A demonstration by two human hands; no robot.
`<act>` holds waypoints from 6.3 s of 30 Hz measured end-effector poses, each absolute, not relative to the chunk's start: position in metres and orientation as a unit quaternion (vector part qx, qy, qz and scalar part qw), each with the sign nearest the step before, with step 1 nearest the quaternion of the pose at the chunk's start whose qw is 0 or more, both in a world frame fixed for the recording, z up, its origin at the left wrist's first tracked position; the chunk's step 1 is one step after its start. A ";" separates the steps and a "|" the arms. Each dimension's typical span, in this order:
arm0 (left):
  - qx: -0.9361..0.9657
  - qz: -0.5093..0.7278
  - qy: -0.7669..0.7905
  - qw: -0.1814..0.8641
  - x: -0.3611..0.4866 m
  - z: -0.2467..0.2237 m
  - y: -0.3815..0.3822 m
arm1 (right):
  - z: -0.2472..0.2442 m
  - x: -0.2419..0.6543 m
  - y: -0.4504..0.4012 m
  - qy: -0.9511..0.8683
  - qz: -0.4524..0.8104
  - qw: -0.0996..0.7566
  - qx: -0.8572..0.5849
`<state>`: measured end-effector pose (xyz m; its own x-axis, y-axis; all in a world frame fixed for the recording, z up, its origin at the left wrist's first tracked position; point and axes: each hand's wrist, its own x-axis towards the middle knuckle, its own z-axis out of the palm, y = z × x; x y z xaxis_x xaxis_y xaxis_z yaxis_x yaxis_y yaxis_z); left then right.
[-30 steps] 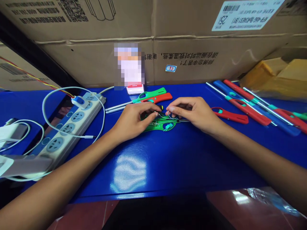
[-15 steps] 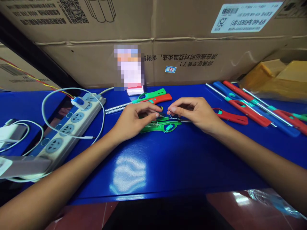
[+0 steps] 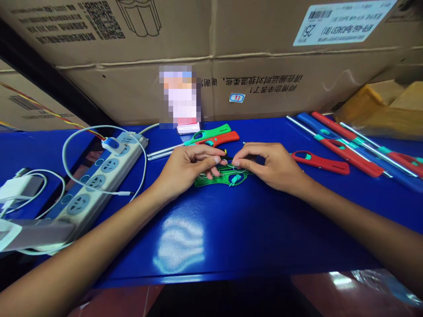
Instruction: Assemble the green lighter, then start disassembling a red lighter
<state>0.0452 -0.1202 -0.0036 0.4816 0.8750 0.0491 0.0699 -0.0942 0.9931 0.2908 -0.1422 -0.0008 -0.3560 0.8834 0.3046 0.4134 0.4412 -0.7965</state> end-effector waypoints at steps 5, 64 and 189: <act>0.626 0.365 0.363 0.586 0.046 -0.005 -0.121 | -0.006 0.290 -0.145 -0.769 0.266 0.375 -0.444; 0.612 0.374 0.388 0.579 0.051 -0.008 -0.131 | -0.004 0.276 -0.163 -0.751 0.172 0.414 -0.485; 0.760 0.379 0.373 0.374 0.051 -0.018 -0.134 | -0.011 0.289 -0.151 -0.717 0.288 0.406 -0.488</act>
